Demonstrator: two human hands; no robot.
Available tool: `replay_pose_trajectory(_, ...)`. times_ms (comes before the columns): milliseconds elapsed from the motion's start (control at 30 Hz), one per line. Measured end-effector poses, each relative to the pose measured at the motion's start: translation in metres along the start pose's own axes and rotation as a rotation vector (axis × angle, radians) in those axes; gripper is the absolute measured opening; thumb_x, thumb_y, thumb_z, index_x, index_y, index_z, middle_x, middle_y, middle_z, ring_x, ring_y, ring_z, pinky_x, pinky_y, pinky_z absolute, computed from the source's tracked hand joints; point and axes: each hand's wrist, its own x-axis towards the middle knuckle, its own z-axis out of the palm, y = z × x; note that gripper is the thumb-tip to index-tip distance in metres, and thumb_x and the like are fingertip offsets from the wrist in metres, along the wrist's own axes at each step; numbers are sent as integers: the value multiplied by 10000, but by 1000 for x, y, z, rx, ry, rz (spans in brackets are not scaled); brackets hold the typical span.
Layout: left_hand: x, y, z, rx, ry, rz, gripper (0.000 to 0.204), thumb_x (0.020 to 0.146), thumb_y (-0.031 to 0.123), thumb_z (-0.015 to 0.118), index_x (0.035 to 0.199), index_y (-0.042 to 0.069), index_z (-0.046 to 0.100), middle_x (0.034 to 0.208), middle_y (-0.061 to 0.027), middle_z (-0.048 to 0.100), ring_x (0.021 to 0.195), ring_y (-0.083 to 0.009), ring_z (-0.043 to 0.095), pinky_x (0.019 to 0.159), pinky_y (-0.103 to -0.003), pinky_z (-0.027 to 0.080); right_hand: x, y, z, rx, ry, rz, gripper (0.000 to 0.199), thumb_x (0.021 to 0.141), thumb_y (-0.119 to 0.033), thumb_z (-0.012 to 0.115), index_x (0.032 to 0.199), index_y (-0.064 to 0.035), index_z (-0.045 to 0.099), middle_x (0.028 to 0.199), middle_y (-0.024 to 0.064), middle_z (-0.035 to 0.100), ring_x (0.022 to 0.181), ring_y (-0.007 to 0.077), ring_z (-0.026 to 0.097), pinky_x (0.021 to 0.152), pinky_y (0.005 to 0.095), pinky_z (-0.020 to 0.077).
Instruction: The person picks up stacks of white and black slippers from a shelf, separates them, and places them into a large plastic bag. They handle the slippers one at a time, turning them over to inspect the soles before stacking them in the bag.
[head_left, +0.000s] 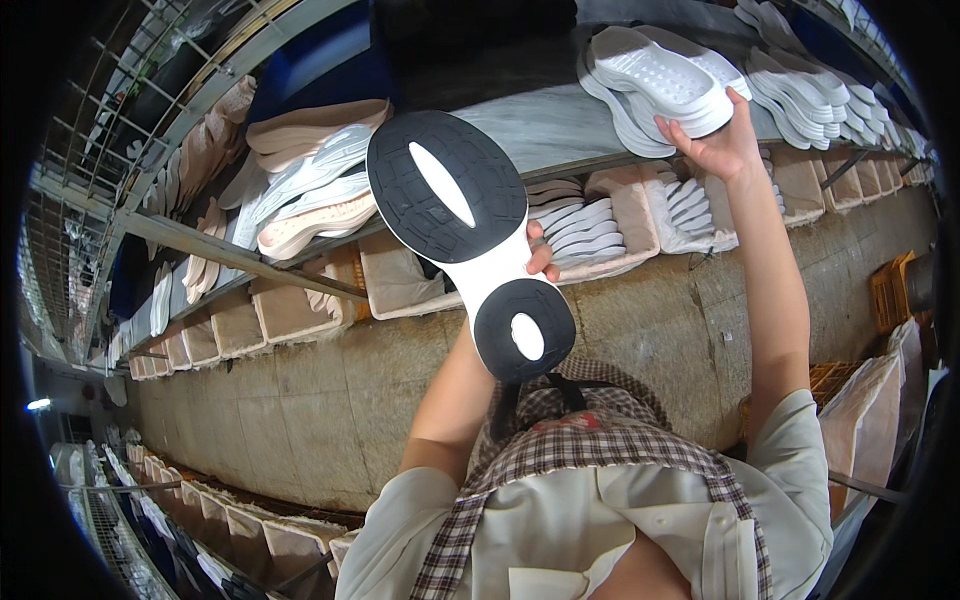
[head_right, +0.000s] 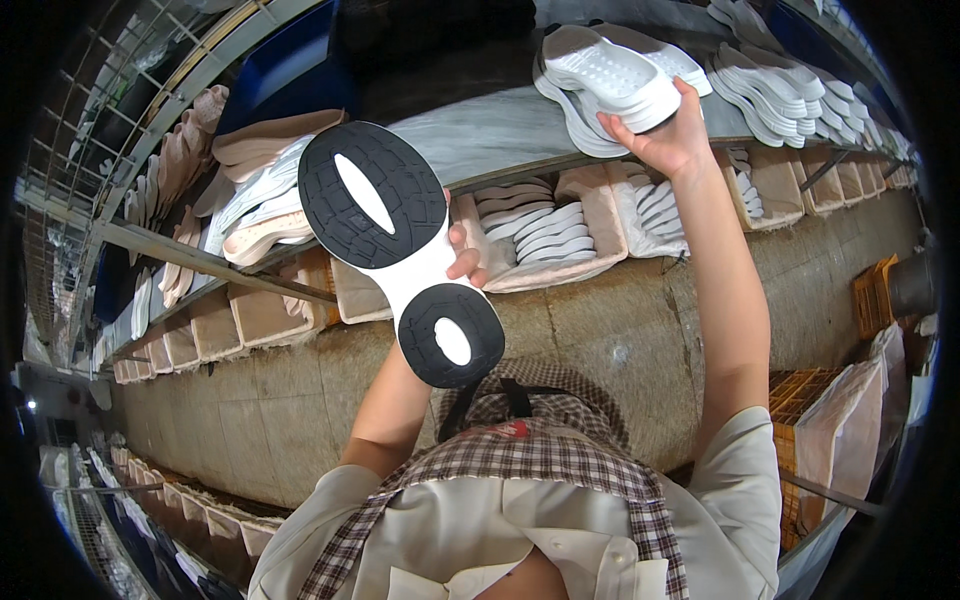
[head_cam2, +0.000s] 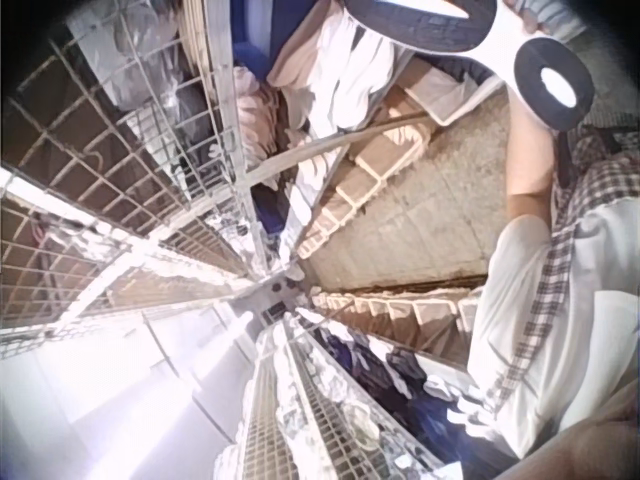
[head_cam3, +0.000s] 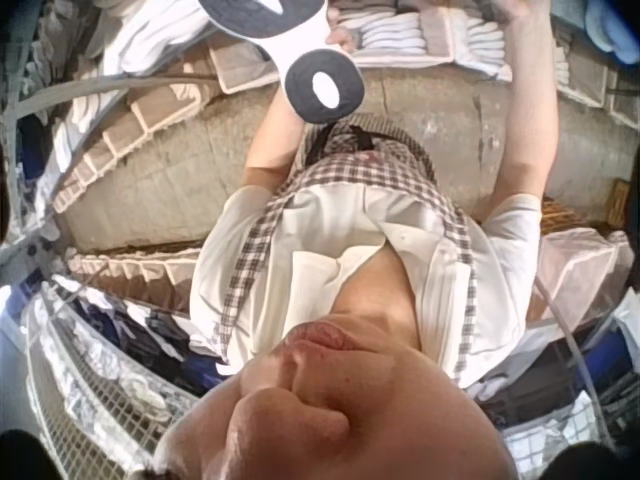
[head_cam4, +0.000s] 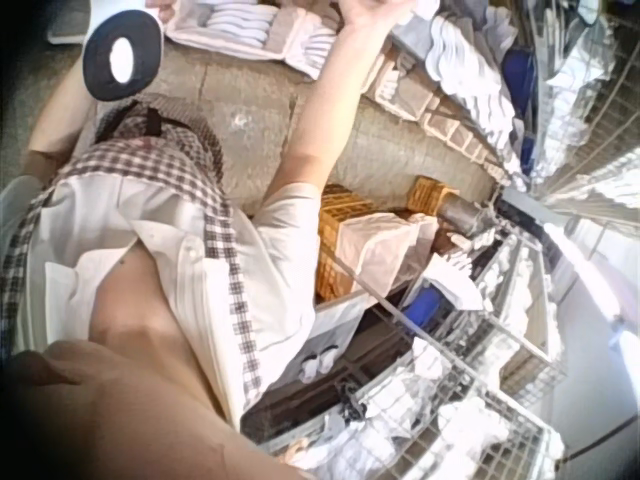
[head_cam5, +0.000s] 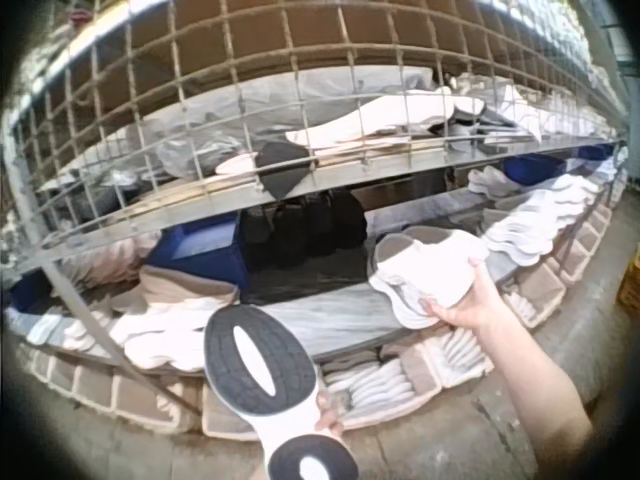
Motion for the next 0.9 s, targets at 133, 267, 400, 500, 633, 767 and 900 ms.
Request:
replay_pose_trajectory(133, -2, 8, -4, 102, 27, 51, 603, 876, 503, 478, 1217, 10, 415, 988, -153, 519, 731, -243, 499, 743, -467, 484, 15, -6, -9, -58, -68, -13, 633, 925, -516, 303, 1400, -97, 316, 1402, 197, 350, 1216, 495, 389, 858, 427, 500)
replay_pose_trajectory(267, -1, 12, -11, 130, -10, 25, 685, 895, 536, 428, 1414, 119, 269, 935, -137, 506, 709, -225, 481, 742, -454, 460, 25, -11, -13, -65, -109, -28, 623, 926, -510, 324, 1383, -86, 336, 1394, 197, 346, 1212, 463, 409, 828, 396, 524)
replay_pose_trajectory(400, -1, 11, -14, 114, 15, 4, 557, 873, 505, 467, 1173, 38, 413, 927, -146, 487, 736, -245, 492, 770, -472, 494, 32, -15, -15, -19, 8, -61, 630, 939, -507, 307, 1377, -55, 315, 1376, 222, 350, 1181, 453, 458, 805, 400, 546)
replay_pose_trajectory(500, 0, 8, -14, 127, 3, -17, 690, 889, 524, 452, 1408, 106, 272, 922, -137, 479, 742, -240, 478, 776, -461, 476, 33, -18, -19, -142, 37, -45, 632, 954, -498, 282, 1370, -23, 303, 1351, 239, 376, 1137, 436, 515, 740, 367, 579)
replay_pose_trajectory(633, 5, 4, -14, 130, 16, -27, 683, 891, 528, 441, 1403, 106, 280, 899, -135, 482, 719, -241, 477, 748, -471, 476, 35, -24, -29, -305, 26, -98, 634, 964, -499, 271, 1357, -3, 308, 1294, 247, 449, 1068, 397, 582, 643, 287, 595)
replay_pose_trajectory(767, 11, -1, -11, 139, 18, -46, 636, 887, 527, 438, 1331, 87, 321, 872, -132, 480, 702, -242, 482, 728, -478, 481, 47, -26, -47, -543, 246, -192, 588, 959, -500, 334, 1264, 0, 384, 1088, 210, 582, 888, 274, 642, 576, 285, 561)
replay_pose_trajectory(900, 12, -7, -7, 101, 51, -79, 539, 846, 498, 501, 988, -21, 485, 815, -140, 468, 706, -259, 512, 747, -483, 514, 47, -16, -69, -669, 373, -339, 477, 956, -469, 397, 1041, -9, 491, 775, 105, 598, 617, 152, 569, 481, 258, 455)
